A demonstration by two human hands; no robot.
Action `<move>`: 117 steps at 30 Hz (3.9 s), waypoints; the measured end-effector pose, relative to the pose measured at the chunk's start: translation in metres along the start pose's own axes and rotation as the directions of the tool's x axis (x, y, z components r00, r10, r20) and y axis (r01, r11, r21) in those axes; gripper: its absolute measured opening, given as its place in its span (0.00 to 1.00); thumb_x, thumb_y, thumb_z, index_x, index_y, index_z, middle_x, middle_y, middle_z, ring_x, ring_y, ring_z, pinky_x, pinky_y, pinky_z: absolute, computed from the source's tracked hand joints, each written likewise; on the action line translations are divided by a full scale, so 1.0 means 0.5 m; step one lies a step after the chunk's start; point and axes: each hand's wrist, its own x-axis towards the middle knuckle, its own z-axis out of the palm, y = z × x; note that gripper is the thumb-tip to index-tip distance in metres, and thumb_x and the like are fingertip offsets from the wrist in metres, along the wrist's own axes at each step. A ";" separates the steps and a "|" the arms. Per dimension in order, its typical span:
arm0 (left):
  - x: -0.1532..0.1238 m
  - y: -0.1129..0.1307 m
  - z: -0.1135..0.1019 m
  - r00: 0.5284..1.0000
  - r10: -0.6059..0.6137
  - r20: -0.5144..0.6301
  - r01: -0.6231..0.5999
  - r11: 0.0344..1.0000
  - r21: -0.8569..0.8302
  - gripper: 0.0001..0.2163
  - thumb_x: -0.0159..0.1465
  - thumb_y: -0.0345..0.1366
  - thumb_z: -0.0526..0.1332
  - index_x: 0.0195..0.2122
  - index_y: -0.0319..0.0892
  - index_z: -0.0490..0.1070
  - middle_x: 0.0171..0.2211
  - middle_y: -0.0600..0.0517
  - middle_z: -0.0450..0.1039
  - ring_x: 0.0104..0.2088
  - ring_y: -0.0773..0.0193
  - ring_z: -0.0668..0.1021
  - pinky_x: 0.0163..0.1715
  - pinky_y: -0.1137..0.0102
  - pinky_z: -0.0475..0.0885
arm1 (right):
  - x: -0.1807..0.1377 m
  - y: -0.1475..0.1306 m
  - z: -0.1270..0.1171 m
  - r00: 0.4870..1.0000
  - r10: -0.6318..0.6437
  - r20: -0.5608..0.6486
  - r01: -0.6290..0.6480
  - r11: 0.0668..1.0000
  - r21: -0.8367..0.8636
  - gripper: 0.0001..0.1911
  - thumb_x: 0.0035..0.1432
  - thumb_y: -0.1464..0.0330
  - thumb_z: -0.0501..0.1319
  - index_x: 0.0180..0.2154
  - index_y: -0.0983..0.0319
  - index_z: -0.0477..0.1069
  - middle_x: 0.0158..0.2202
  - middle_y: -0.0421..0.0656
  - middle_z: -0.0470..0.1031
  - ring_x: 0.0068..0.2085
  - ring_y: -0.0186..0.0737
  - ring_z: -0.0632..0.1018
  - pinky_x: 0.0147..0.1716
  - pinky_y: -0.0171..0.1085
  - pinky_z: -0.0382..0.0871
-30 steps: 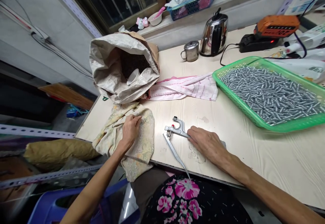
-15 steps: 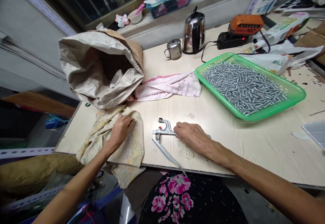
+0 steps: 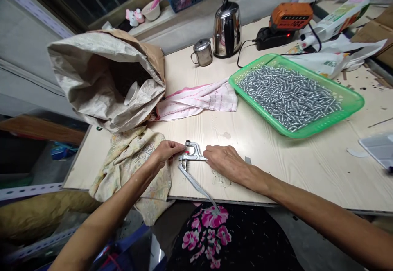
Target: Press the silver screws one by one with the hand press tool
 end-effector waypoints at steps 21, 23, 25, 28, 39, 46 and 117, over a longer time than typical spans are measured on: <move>-0.021 -0.013 0.043 0.955 0.229 -0.188 -0.215 0.973 0.088 0.14 0.54 0.45 0.64 0.25 0.36 0.76 0.20 0.55 0.68 0.21 0.70 0.66 0.22 0.74 0.57 | -0.004 0.009 0.029 0.997 -0.003 -0.081 0.005 1.000 0.031 0.06 0.62 0.75 0.54 0.32 0.62 0.66 0.34 0.42 0.72 0.32 0.34 0.70 0.25 0.38 0.44; -0.019 -0.019 0.044 0.936 0.276 -0.221 -0.250 0.959 0.137 0.14 0.54 0.45 0.63 0.27 0.36 0.77 0.22 0.53 0.72 0.24 0.68 0.69 0.24 0.74 0.59 | -0.004 0.008 0.029 0.997 0.002 -0.081 0.000 0.999 0.033 0.06 0.62 0.75 0.54 0.32 0.62 0.66 0.34 0.42 0.72 0.31 0.34 0.69 0.25 0.38 0.44; -0.017 -0.023 0.045 0.928 0.287 -0.238 -0.256 0.954 0.154 0.14 0.54 0.45 0.63 0.28 0.36 0.78 0.24 0.52 0.74 0.26 0.67 0.71 0.25 0.74 0.62 | -0.004 0.007 0.028 0.997 0.006 -0.077 -0.003 0.999 0.038 0.06 0.62 0.75 0.54 0.32 0.62 0.66 0.34 0.42 0.72 0.31 0.34 0.69 0.25 0.37 0.44; -0.016 -0.023 0.045 0.938 0.269 -0.221 -0.243 0.960 0.138 0.15 0.54 0.45 0.63 0.28 0.36 0.78 0.24 0.52 0.73 0.26 0.67 0.71 0.25 0.74 0.62 | -0.004 0.006 0.028 0.998 0.008 -0.070 -0.005 0.999 0.044 0.06 0.62 0.75 0.55 0.32 0.62 0.66 0.34 0.41 0.72 0.30 0.33 0.68 0.25 0.37 0.43; 0.001 -0.009 0.026 0.991 0.122 -0.059 -0.112 0.982 0.149 0.17 0.50 0.49 0.63 0.22 0.38 0.73 0.16 0.58 0.61 0.17 0.73 0.58 0.19 0.74 0.50 | -0.006 0.011 0.036 0.996 -0.002 -0.087 0.008 0.997 0.076 0.04 0.62 0.74 0.56 0.34 0.62 0.66 0.35 0.41 0.71 0.31 0.33 0.68 0.26 0.37 0.45; 0.007 -0.005 0.027 0.992 0.111 -0.066 -0.093 0.970 0.226 0.16 0.50 0.48 0.63 0.22 0.37 0.75 0.15 0.58 0.61 0.18 0.72 0.60 0.20 0.73 0.52 | -0.002 0.010 0.036 0.996 -0.004 -0.085 0.009 0.998 0.064 0.04 0.61 0.76 0.56 0.34 0.63 0.67 0.35 0.41 0.71 0.31 0.33 0.68 0.26 0.37 0.44; -0.060 -0.022 -0.005 0.957 0.229 -0.179 -0.273 0.920 -0.280 0.20 0.47 0.48 0.71 0.33 0.37 0.77 0.28 0.51 0.76 0.24 0.71 0.71 0.27 0.74 0.66 | 0.004 0.039 -0.058 0.980 0.197 -0.042 -0.140 0.818 0.557 0.17 0.70 0.60 0.46 0.47 0.57 0.70 0.41 0.43 0.77 0.39 0.40 0.76 0.39 0.39 0.67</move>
